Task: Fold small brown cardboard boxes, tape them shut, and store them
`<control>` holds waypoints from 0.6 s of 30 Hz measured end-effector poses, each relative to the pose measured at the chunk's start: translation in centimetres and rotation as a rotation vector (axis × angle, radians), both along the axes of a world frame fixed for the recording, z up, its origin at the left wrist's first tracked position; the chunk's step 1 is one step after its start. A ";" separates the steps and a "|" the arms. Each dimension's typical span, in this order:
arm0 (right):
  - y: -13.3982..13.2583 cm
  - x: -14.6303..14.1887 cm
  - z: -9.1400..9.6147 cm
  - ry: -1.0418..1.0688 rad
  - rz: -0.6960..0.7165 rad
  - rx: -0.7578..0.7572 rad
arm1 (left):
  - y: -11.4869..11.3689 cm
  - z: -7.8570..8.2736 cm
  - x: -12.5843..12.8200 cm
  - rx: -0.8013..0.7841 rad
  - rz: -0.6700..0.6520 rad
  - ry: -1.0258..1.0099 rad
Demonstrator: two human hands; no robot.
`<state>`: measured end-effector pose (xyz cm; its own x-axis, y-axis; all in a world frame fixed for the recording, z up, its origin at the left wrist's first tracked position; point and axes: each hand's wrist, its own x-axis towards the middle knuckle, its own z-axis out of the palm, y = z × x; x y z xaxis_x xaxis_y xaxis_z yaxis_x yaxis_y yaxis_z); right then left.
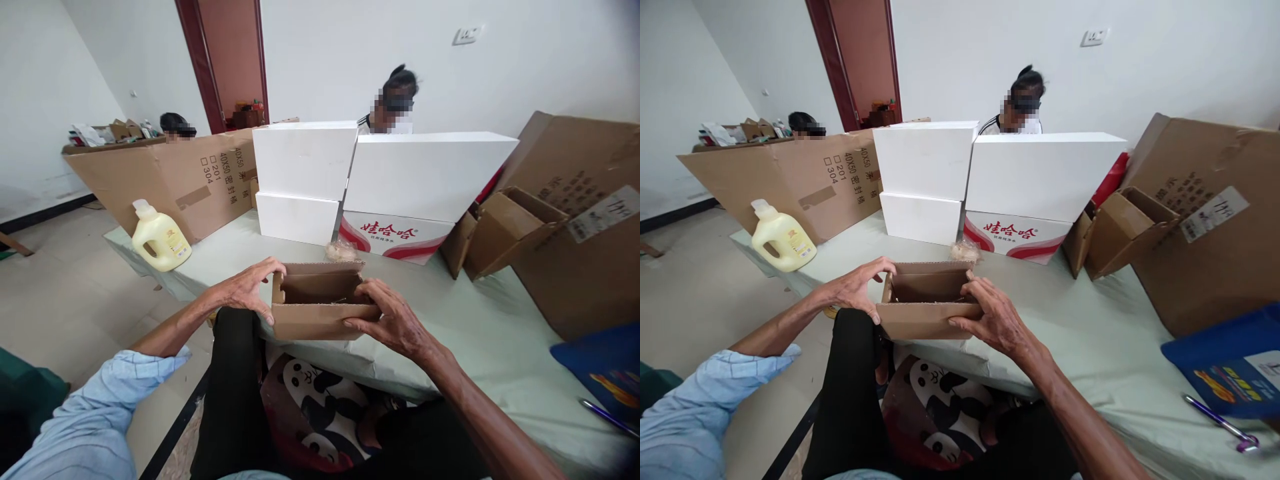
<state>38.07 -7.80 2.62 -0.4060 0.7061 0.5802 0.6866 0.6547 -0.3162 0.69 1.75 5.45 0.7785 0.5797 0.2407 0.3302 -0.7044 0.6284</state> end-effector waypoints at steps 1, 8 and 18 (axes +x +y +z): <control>-0.1 0.0 -0.3 0.070 -0.025 0.021 | -0.1 -0.6 0.0 0.003 0.053 -0.085; -0.7 -1.7 -2.2 0.416 -0.199 0.108 | -0.1 -5.5 1.3 -0.027 0.432 -0.506; -0.8 -2.5 -6.6 0.693 -0.372 -0.216 | 1.5 -6.3 6.5 0.194 1.044 -0.585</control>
